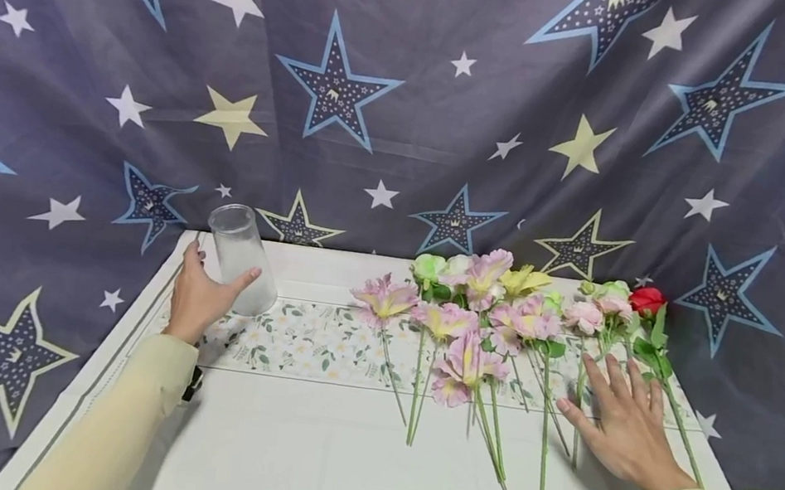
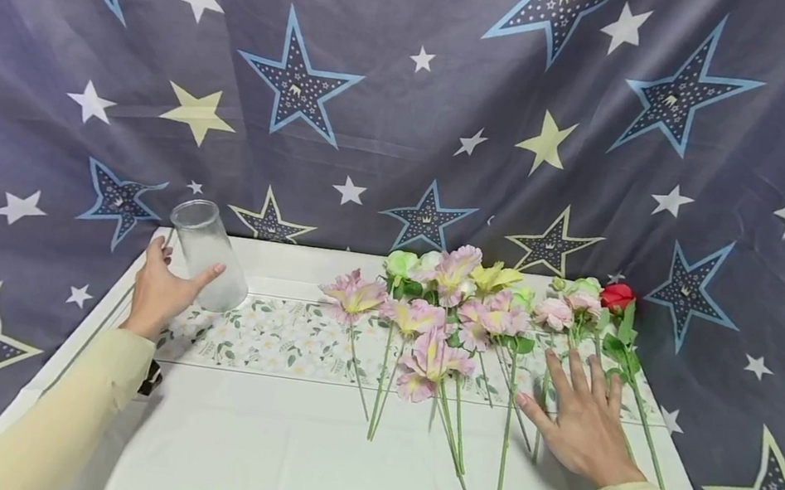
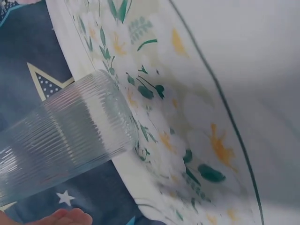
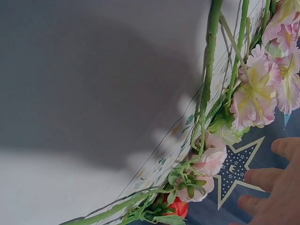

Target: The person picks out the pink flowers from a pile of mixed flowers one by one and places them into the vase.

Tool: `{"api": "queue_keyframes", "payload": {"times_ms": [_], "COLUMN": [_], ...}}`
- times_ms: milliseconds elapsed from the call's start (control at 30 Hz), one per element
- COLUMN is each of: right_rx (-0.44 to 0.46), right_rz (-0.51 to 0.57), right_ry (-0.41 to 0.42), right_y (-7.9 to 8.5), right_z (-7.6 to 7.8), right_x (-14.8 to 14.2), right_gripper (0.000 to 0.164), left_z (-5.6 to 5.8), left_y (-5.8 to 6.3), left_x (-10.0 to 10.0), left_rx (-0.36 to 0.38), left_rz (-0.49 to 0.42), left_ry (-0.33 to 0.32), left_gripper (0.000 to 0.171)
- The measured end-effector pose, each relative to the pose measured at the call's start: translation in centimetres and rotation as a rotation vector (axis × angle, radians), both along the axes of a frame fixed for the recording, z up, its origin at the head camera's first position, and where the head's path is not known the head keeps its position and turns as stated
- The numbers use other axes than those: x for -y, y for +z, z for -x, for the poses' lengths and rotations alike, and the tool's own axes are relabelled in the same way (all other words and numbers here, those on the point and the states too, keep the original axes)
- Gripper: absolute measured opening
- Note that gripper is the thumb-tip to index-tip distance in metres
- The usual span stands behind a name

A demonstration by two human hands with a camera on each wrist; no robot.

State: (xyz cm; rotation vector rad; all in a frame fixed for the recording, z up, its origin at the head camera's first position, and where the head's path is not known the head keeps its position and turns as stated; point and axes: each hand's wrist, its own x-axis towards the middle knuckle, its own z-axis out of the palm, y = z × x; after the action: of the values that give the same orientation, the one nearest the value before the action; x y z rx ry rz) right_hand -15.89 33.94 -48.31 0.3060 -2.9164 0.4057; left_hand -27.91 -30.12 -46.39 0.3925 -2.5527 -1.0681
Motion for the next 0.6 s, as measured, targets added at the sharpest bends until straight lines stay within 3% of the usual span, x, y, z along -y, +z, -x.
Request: {"api": "queue_keyframes", "payload": {"times_ms": [233, 433, 600], "right_rx": [0.000, 0.002, -0.008], "right_rz": [-0.006, -0.001, -0.013], "right_ry": [0.003, 0.000, 0.000], "right_y": [-0.1, -0.1, 0.0], "right_z": [0.1, 0.1, 0.2], "right_x": [0.1, 0.1, 0.1], "right_gripper": [0.085, 0.085, 0.086], "left_z": [1.8, 2.1, 2.2], "left_y": [-0.3, -0.7, -0.7], "left_x": [0.2, -0.2, -0.3], "left_rx": [0.018, 0.035, 0.016], "left_rz": [-0.059, -0.026, 0.004], "left_ry": [0.006, -0.025, -0.006], "left_gripper": [0.119, 0.101, 0.091]}}
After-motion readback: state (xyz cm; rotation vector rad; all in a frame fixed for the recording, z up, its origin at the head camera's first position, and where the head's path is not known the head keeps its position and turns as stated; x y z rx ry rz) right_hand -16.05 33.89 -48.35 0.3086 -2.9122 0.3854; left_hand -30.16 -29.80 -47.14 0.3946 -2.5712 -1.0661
